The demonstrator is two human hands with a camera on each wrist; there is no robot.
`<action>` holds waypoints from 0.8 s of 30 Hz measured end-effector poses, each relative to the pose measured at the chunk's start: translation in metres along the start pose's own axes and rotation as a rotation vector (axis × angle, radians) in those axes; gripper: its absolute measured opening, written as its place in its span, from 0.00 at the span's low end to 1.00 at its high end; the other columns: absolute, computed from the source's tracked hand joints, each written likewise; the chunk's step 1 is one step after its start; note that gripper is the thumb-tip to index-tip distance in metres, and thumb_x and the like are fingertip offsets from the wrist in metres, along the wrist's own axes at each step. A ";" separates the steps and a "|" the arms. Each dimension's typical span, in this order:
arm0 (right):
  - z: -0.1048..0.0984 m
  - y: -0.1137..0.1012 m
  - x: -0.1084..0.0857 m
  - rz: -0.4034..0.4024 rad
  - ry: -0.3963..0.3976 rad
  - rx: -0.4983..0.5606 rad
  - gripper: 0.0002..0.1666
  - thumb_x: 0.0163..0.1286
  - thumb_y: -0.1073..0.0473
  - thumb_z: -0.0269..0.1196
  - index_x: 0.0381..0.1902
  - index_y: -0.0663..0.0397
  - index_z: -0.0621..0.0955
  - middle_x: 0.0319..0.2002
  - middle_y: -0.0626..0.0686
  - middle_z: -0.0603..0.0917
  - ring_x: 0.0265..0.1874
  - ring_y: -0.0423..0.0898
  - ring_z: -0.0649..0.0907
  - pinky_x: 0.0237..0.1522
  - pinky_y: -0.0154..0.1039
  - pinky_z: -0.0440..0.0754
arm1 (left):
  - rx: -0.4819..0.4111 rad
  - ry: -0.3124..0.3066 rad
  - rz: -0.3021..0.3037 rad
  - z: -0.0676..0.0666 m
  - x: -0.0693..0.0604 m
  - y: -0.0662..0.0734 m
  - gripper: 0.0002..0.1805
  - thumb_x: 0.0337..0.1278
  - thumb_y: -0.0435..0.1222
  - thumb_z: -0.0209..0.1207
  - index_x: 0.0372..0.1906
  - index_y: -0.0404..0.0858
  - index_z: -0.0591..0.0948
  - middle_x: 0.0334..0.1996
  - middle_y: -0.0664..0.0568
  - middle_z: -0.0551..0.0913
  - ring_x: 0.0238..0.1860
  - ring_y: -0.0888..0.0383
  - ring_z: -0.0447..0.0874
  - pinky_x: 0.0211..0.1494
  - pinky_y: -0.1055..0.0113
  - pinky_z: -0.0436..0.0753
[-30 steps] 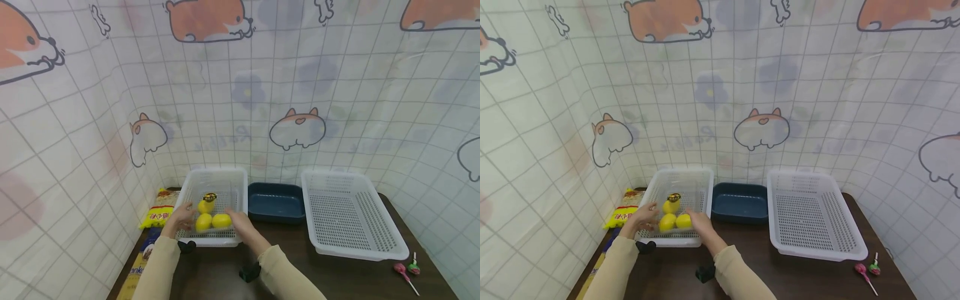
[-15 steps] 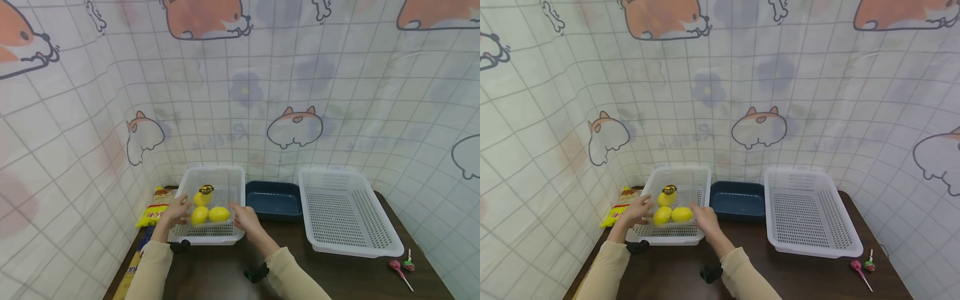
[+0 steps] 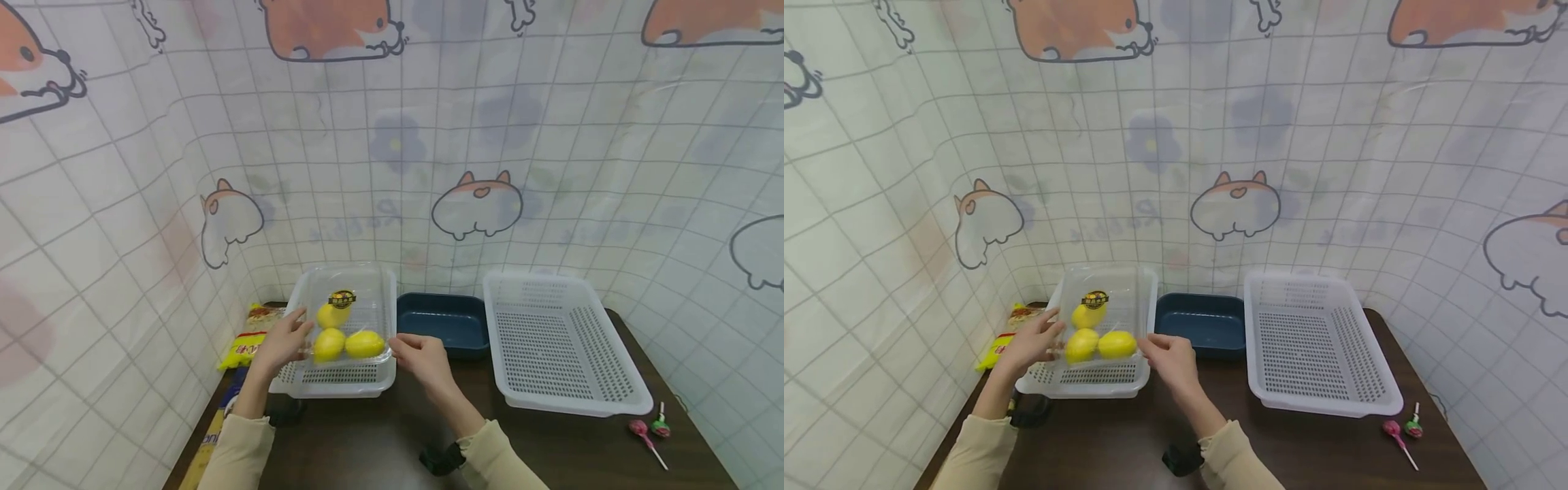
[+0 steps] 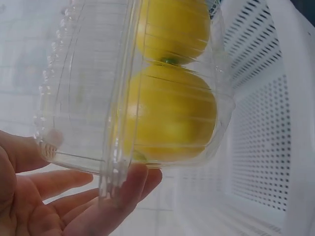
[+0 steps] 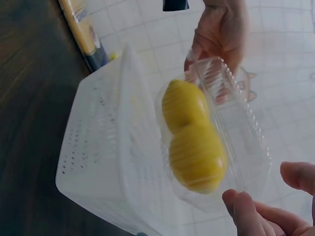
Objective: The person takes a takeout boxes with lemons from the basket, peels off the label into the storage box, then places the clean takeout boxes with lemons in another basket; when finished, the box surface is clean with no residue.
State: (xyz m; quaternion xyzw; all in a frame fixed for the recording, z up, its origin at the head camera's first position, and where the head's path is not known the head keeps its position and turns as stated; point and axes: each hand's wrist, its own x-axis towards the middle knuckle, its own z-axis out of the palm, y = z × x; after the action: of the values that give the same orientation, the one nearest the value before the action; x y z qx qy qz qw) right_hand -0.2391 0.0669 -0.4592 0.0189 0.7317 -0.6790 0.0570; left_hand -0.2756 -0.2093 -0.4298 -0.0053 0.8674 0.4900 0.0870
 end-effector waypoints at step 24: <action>-0.051 0.019 -0.068 0.048 0.160 -0.124 0.37 0.56 0.45 0.75 0.57 0.64 0.82 0.45 0.61 0.90 0.41 0.46 0.90 0.40 0.42 0.89 | 0.063 0.138 0.180 0.076 -0.061 0.008 0.33 0.68 0.50 0.58 0.74 0.46 0.66 0.58 0.34 0.83 0.49 0.43 0.89 0.47 0.51 0.88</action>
State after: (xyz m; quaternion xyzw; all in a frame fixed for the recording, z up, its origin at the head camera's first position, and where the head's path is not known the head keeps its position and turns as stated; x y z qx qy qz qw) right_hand -0.1729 0.1225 -0.4674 0.0872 0.7738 -0.6273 0.0157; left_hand -0.2050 -0.1454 -0.4516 0.0416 0.8833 0.4666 -0.0170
